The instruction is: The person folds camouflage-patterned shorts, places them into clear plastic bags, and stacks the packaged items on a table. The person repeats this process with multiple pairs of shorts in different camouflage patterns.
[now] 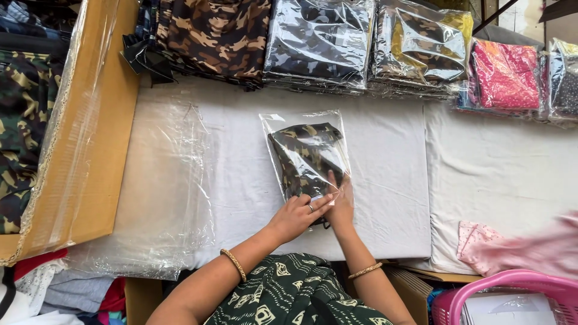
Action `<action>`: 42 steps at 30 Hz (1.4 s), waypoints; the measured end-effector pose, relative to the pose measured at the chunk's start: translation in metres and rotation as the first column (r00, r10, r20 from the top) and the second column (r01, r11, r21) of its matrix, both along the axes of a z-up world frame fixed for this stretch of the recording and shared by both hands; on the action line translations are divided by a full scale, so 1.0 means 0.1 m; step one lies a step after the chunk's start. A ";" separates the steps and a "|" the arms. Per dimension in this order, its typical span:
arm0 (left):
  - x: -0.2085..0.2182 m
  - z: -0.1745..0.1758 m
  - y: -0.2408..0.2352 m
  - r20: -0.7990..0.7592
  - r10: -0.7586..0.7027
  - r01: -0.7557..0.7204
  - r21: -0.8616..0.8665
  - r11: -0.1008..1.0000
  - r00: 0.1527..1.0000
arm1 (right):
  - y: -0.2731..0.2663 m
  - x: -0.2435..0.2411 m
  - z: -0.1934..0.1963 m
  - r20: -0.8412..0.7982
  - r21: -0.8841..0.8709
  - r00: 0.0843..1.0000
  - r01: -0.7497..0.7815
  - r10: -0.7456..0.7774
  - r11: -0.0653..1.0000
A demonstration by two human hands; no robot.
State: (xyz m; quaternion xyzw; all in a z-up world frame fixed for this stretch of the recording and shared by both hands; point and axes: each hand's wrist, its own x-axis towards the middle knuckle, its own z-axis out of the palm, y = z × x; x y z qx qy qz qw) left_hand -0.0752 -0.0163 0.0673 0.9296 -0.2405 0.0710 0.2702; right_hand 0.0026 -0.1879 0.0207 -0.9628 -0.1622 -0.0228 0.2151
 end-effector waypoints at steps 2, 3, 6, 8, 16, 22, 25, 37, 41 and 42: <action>-0.02 -0.01 -0.03 0.006 -0.004 0.004 -0.002 1.000 1.000 | 0.15 -0.02 0.06 0.062 0.020 0.995 -0.085 0.084 0.996; -0.02 -0.01 -0.04 0.012 -0.006 0.006 -0.005 1.000 1.000 | 0.22 -0.02 0.08 0.125 0.034 0.978 -0.173 0.168 0.984; -0.01 0.09 -0.06 0.075 0.012 -0.010 -0.030 1.000 0.997 | 0.46 0.23 -0.33 0.280 -0.048 0.904 -0.323 0.323 0.945; 0.00 0.18 -0.08 0.079 0.015 -0.014 -0.019 1.000 0.997 | 0.61 0.52 -0.43 0.233 -0.129 0.917 -0.301 0.324 0.945; 0.03 0.29 -0.14 0.031 0.004 -0.003 -0.040 0.999 1.000 | 0.71 0.95 -0.75 -0.037 -0.155 0.960 0.269 -0.278 0.951; 0.09 0.35 -0.16 0.004 0.003 -0.003 -0.060 0.998 1.000 | 0.63 1.19 -0.99 0.125 -0.247 0.991 0.069 -0.039 0.966; 0.14 0.34 -0.16 -0.015 0.012 -0.013 -0.049 0.999 1.000 | 0.65 1.29 -0.84 -0.039 -0.142 0.971 0.228 -0.236 0.963; -0.10 -0.04 0.09 0.059 -0.017 0.017 -0.004 1.000 0.998 | 0.24 0.29 -0.39 -0.039 -0.230 0.999 -0.039 0.031 0.972; -0.42 -0.56 0.18 -0.198 0.322 -0.347 -0.104 0.932 0.926 | -0.22 -0.28 -0.52 0.007 -0.239 0.999 -0.046 0.049 0.970; -0.51 -0.73 0.17 -0.403 0.408 -0.503 -0.162 0.849 0.819 | -0.34 -0.35 -0.57 -0.011 -0.214 0.998 -0.056 0.055 0.975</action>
